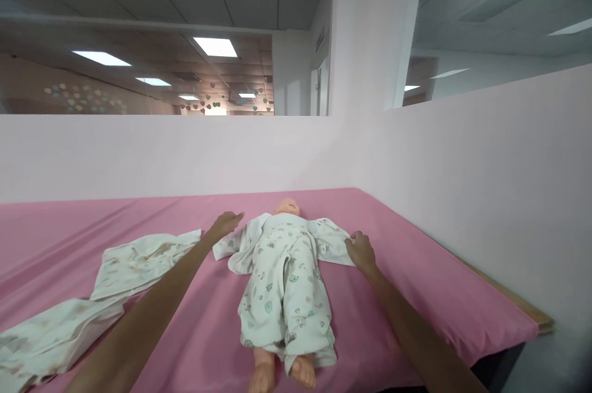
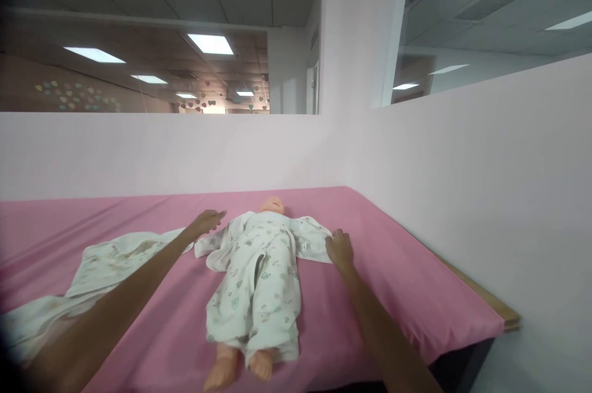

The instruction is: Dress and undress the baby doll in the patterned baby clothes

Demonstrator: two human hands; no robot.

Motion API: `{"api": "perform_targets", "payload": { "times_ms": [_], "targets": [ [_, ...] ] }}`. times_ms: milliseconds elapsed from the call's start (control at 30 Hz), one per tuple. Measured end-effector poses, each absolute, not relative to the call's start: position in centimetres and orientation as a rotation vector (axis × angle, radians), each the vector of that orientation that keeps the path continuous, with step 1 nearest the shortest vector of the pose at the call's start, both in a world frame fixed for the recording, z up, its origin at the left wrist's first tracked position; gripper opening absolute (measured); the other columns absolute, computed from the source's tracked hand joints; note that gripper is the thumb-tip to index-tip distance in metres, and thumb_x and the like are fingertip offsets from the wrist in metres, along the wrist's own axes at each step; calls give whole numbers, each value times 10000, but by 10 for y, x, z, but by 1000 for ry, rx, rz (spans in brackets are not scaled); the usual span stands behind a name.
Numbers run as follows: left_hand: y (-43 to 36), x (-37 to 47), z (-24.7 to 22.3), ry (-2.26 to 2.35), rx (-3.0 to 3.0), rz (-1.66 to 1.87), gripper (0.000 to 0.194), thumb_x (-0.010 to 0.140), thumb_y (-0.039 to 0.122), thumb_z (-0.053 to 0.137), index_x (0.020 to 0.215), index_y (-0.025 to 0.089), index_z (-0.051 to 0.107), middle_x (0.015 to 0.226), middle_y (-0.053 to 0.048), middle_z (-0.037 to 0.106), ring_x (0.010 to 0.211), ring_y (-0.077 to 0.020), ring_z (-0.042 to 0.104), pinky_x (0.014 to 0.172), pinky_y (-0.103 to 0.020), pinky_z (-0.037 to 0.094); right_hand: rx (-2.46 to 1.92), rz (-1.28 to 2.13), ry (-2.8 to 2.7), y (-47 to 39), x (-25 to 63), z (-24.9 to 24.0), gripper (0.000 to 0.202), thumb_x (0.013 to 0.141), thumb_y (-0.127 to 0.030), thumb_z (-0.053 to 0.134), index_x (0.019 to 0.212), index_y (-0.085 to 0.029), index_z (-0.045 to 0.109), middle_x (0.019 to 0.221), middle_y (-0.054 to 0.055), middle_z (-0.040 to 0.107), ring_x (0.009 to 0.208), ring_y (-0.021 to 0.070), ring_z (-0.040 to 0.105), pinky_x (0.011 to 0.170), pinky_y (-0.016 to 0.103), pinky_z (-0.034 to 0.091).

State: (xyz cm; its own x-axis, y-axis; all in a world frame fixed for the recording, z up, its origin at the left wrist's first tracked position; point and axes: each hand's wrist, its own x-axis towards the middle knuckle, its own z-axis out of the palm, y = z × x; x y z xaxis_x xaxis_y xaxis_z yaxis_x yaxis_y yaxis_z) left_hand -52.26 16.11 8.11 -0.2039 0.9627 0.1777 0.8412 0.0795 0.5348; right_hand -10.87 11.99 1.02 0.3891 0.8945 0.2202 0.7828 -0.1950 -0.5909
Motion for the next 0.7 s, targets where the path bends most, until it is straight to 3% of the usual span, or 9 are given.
{"api": "perform_targets", "payload": {
  "times_ms": [167, 333, 433, 700],
  "targets": [
    [184, -474, 70, 2097, 1926, 722, 463, 825, 619, 507, 764, 171, 606, 796, -108, 703, 816, -271, 673, 630, -287, 456, -2025, 216, -1449, 117, -109, 11, 284, 886, -304, 421, 1102, -160, 538, 1155, 126, 565, 1014, 222, 593, 802, 306, 439],
    [202, -450, 64, 2190, 1966, 658, 330, 860, 435, 479, 952, 159, 635, 1095, -174, 690, 1044, -315, 645, 763, -332, 475, -2037, 196, -1462, 115, -110, 12, 258, 891, -302, 418, 1073, -168, 542, 1151, 123, 563, 1010, 223, 599, 783, 300, 436],
    [209, -452, 64, 2215, 1978, 636, 273, 866, 332, 453, 986, 164, 633, 1147, -169, 673, 1072, -302, 637, 782, -329, 478, -2040, 188, -1470, 115, -110, 12, 247, 896, -296, 414, 1065, -167, 540, 1151, 125, 562, 1000, 222, 602, 771, 298, 434],
    [212, -498, 60, 2329, 1870, 525, 289, 817, 344, 535, 1025, 156, 604, 1140, -187, 669, 1044, -331, 636, 741, -348, 482, -2029, 179, -1511, 115, -110, 10, 265, 903, -297, 408, 1087, -169, 550, 1158, 128, 555, 992, 222, 593, 780, 306, 430]
  ]
}}
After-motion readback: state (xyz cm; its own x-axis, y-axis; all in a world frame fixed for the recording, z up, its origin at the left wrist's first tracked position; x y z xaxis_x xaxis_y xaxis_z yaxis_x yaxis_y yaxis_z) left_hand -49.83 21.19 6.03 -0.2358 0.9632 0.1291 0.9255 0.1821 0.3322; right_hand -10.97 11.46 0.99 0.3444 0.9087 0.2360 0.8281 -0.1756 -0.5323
